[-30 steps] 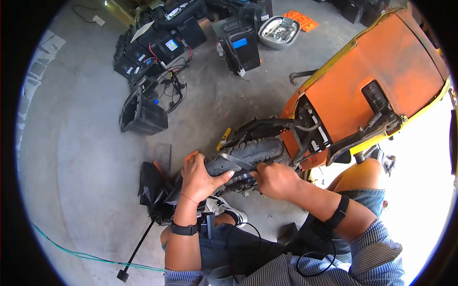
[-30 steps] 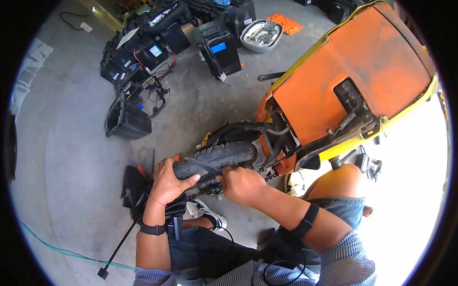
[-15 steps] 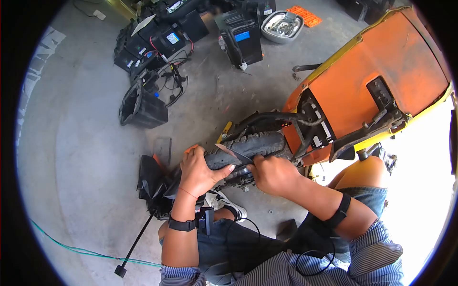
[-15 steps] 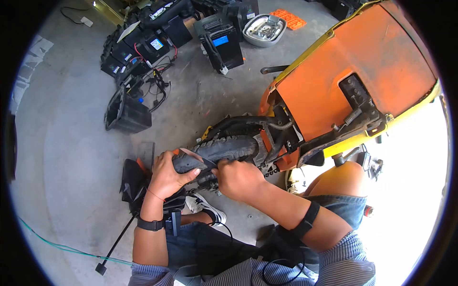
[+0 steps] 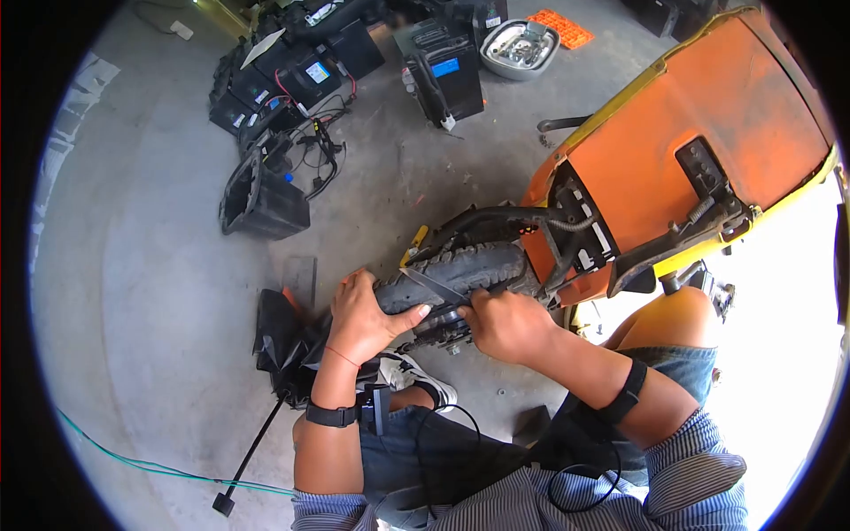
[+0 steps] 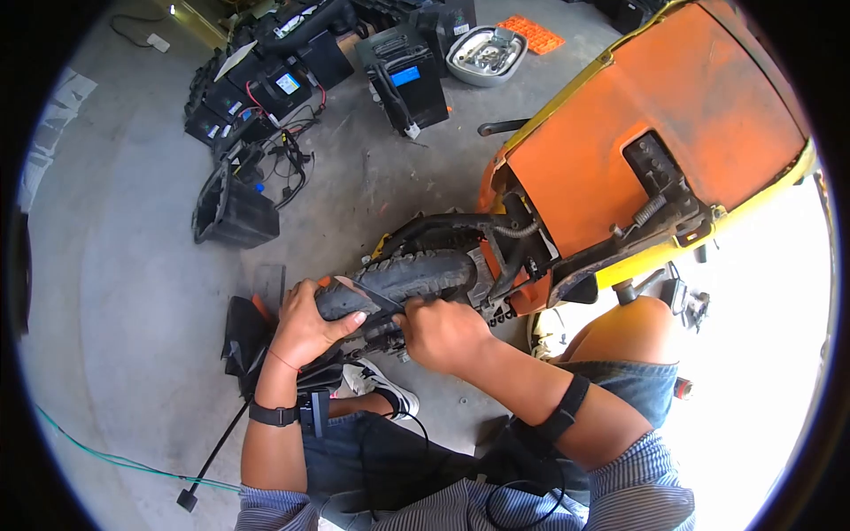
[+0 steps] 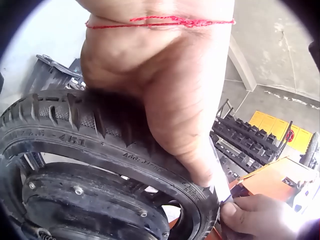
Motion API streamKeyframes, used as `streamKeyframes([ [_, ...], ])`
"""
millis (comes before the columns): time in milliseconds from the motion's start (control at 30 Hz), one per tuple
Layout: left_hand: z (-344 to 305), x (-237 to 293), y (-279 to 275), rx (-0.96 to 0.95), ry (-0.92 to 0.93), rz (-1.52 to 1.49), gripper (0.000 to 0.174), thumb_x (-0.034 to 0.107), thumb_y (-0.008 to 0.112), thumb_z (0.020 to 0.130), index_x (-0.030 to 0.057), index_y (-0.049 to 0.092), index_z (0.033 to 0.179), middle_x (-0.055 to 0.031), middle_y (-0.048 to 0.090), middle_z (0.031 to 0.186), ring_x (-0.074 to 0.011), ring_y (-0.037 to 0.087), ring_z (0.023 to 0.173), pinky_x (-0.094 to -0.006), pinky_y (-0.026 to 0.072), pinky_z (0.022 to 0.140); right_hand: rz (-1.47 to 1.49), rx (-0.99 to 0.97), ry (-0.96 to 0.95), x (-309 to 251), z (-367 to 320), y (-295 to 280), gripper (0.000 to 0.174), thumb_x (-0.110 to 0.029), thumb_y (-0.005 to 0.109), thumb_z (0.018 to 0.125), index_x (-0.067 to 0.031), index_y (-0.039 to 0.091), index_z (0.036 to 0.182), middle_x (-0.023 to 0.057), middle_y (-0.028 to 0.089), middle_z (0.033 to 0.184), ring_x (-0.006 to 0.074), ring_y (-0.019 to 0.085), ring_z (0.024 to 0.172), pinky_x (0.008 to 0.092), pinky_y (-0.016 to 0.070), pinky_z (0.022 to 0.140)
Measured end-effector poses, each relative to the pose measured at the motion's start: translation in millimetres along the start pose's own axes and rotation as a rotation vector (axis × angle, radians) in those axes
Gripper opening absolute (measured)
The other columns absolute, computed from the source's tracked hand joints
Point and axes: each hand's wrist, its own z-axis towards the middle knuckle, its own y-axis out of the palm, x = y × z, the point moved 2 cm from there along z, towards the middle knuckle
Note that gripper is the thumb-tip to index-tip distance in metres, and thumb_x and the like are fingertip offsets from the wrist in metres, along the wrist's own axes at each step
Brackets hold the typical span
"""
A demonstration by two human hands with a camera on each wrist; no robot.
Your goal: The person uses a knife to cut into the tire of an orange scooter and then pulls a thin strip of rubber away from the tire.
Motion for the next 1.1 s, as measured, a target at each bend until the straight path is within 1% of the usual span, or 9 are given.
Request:
streamKeyframes([
  [133, 3, 3, -6, -0.014, 0.027, -0.034, 0.094, 0.068, 0.083, 0.063, -0.0100, 0.057, 0.110, -0.0271, 0.060, 0.117, -0.0434, 0.054, 0.116, -0.0496, 0.0433, 0.101, -0.042, -0.005, -0.023, 15, -4, -1, 0.034, -0.032, 0.055, 0.099, 0.0000, 0.065, 0.094, 0.0239, 0.070, 0.076, 0.0425, 0.070, 0.076, 0.0500, 0.0570, 0.070],
  [200, 1, 6, -6, -0.036, 0.014, 0.052, 0.095, 0.061, 0.084, 0.067, -0.0081, 0.055, 0.125, -0.0285, 0.061, 0.119, -0.0430, 0.057, 0.117, -0.0467, 0.0454, 0.101, -0.020, -0.052, -0.005, 15, -5, -3, 0.034, -0.032, 0.055, 0.099, 0.0001, 0.065, 0.093, 0.0245, 0.070, 0.079, 0.0424, 0.071, 0.079, 0.0502, 0.0569, 0.073],
  [333, 0, 2, -2, -0.036, -0.004, 0.103, 0.095, 0.061, 0.084, 0.067, -0.0083, 0.055, 0.125, -0.0283, 0.061, 0.119, -0.0430, 0.057, 0.116, -0.0469, 0.0455, 0.101, 0.012, -0.074, 0.018, 2, 1, 1, 0.035, -0.033, 0.055, 0.099, -0.0002, 0.065, 0.093, 0.0248, 0.070, 0.080, 0.0424, 0.071, 0.081, 0.0509, 0.0564, 0.075],
  [400, 1, 0, 1, -0.005, 0.011, 0.027, 0.095, 0.068, 0.083, 0.064, -0.0103, 0.056, 0.112, -0.0287, 0.061, 0.114, -0.0439, 0.055, 0.115, -0.0505, 0.0438, 0.100, 0.022, 0.103, -0.053, 1, 3, 3, 0.034, -0.033, 0.059, 0.098, -0.0010, 0.064, 0.086, 0.0239, 0.065, 0.067, 0.0435, 0.068, 0.067, 0.0505, 0.0555, 0.064],
  [433, 0, -1, 1, -0.010, 0.012, 0.027, 0.095, 0.068, 0.083, 0.064, -0.0103, 0.056, 0.112, -0.0287, 0.061, 0.114, -0.0439, 0.055, 0.115, -0.0505, 0.0438, 0.100, 0.024, 0.101, -0.050, 2, 1, 2, 0.034, -0.033, 0.059, 0.098, -0.0010, 0.064, 0.086, 0.0239, 0.065, 0.067, 0.0435, 0.068, 0.067, 0.0505, 0.0555, 0.064],
  [500, 0, -2, 0, -0.002, 0.005, -0.055, 0.095, 0.068, 0.082, 0.064, -0.0103, 0.056, 0.111, -0.0288, 0.061, 0.114, -0.0443, 0.055, 0.114, -0.0508, 0.0438, 0.100, -0.018, -0.055, 0.008, 5, -2, -3, 0.036, -0.034, 0.053, 0.100, -0.0006, 0.066, 0.096, 0.0244, 0.070, 0.082, 0.0435, 0.070, 0.082, 0.0512, 0.0557, 0.078],
  [667, -1, 3, -1, 0.002, 0.007, 0.007, 0.096, 0.069, 0.082, 0.064, -0.0104, 0.056, 0.112, -0.0283, 0.061, 0.114, -0.0439, 0.055, 0.114, -0.0499, 0.0443, 0.100, -0.023, -0.113, 0.021, 19, -6, -1, 0.037, -0.034, 0.052, 0.100, -0.0001, 0.066, 0.099, 0.0252, 0.070, 0.082, 0.0441, 0.070, 0.083, 0.0515, 0.0555, 0.078],
  [800, 0, 1, 2, 0.039, 0.026, 0.033, 0.096, 0.070, 0.082, 0.063, -0.0100, 0.056, 0.111, -0.0271, 0.061, 0.113, -0.0429, 0.054, 0.115, -0.0489, 0.0438, 0.100, 0.066, -0.054, -0.017, 6, 8, 3, 0.036, -0.034, 0.053, 0.100, 0.0001, 0.066, 0.101, 0.0258, 0.069, 0.081, 0.0447, 0.069, 0.082, 0.0516, 0.0554, 0.077],
  [1100, 1, 7, -4, -0.010, -0.013, 0.029, 0.094, 0.068, 0.083, 0.063, -0.0099, 0.057, 0.109, -0.0260, 0.063, 0.111, -0.0428, 0.055, 0.114, -0.0488, 0.0432, 0.101, 0.014, -0.086, 0.075, 16, -9, 6, 0.037, -0.035, 0.053, 0.099, -0.0005, 0.066, 0.097, 0.0257, 0.070, 0.083, 0.0440, 0.070, 0.083, 0.0511, 0.0560, 0.077],
])
